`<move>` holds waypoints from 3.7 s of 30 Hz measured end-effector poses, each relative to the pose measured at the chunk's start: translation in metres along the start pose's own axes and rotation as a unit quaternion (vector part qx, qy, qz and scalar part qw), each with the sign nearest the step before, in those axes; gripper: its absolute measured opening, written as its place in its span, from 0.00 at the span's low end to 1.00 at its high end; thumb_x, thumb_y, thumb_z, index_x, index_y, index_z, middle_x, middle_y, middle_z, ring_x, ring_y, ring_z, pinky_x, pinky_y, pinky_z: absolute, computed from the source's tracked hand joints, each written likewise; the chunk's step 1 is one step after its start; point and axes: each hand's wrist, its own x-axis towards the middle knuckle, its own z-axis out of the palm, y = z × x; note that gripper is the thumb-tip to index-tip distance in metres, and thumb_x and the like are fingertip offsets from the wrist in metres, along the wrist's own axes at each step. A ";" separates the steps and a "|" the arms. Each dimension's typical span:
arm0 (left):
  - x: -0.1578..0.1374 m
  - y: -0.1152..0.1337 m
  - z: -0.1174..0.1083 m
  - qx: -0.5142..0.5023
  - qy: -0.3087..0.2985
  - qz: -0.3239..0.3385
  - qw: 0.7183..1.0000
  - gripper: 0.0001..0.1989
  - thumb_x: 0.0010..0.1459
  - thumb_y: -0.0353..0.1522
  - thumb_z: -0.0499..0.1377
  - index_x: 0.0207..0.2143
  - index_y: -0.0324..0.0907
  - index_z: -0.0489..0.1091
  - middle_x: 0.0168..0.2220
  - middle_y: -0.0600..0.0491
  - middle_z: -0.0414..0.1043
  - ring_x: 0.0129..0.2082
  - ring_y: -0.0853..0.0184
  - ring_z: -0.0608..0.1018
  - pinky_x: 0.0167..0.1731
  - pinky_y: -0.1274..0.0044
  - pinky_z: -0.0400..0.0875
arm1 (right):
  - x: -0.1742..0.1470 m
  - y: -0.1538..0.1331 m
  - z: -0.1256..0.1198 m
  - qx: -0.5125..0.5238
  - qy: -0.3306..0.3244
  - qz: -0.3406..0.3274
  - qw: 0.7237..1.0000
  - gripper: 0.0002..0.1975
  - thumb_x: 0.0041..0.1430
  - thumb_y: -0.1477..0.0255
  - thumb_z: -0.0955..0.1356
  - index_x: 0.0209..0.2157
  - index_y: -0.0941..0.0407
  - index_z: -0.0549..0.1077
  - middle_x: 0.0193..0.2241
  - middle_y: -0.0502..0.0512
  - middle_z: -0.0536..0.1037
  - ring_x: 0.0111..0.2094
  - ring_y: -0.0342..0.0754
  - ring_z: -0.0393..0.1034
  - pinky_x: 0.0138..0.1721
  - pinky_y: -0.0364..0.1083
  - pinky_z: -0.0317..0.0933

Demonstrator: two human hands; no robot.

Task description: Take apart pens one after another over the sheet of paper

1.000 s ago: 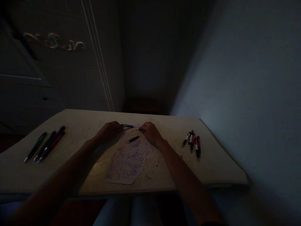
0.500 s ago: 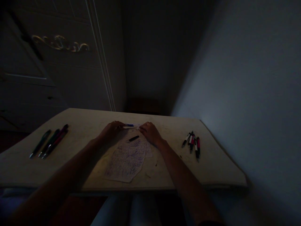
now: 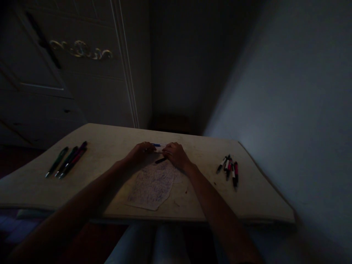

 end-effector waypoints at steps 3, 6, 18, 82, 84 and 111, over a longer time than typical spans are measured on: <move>0.001 0.002 -0.003 -0.013 0.010 -0.004 1.000 0.08 0.56 0.29 0.57 0.34 0.43 0.77 0.34 0.49 0.78 0.36 0.63 0.77 0.43 0.69 0.71 | 0.000 0.000 0.001 -0.011 -0.012 0.006 1.000 0.07 0.62 0.69 0.69 0.38 0.53 0.81 0.40 0.57 0.77 0.43 0.51 0.69 0.47 0.52 0.61; 0.001 0.005 -0.009 -0.015 0.035 -0.002 0.999 0.08 0.56 0.30 0.58 0.35 0.43 0.77 0.35 0.48 0.78 0.37 0.62 0.77 0.44 0.69 0.71 | 0.001 0.000 0.001 -0.016 -0.014 0.007 1.000 0.06 0.61 0.71 0.70 0.37 0.54 0.80 0.40 0.57 0.77 0.42 0.51 0.68 0.46 0.52 0.62; 0.003 -0.010 -0.014 0.087 0.014 -0.022 0.996 0.13 0.58 0.32 0.57 0.43 0.46 0.78 0.45 0.48 0.79 0.47 0.58 0.77 0.52 0.67 0.66 | 0.003 -0.006 0.001 -0.043 -0.024 0.008 0.999 0.03 0.60 0.76 0.70 0.34 0.56 0.77 0.39 0.58 0.77 0.42 0.52 0.67 0.44 0.51 0.59; 0.002 0.014 -0.021 -0.219 0.078 -0.173 0.957 0.16 0.47 0.38 0.69 0.36 0.39 0.79 0.35 0.45 0.80 0.35 0.62 0.80 0.36 0.73 0.74 | 0.002 -0.005 -0.020 0.084 0.191 0.071 0.975 0.04 0.59 0.74 0.70 0.31 0.53 0.78 0.31 0.55 0.78 0.37 0.52 0.71 0.43 0.51 0.65; 0.001 0.018 -0.020 -0.224 0.066 -0.170 0.957 0.15 0.46 0.38 0.69 0.35 0.39 0.79 0.34 0.46 0.80 0.33 0.62 0.80 0.34 0.73 0.74 | 0.002 -0.007 -0.018 0.109 0.180 0.066 0.976 0.04 0.58 0.75 0.71 0.31 0.53 0.79 0.30 0.54 0.78 0.36 0.51 0.71 0.41 0.50 0.65; 0.001 0.035 -0.016 -0.144 0.061 -0.106 0.982 0.05 0.48 0.32 0.64 0.29 0.42 0.78 0.30 0.49 0.79 0.32 0.62 0.79 0.39 0.69 0.74 | 0.000 -0.013 -0.019 0.110 0.129 0.082 0.982 0.06 0.55 0.77 0.71 0.28 0.52 0.80 0.28 0.53 0.78 0.34 0.50 0.71 0.38 0.49 0.65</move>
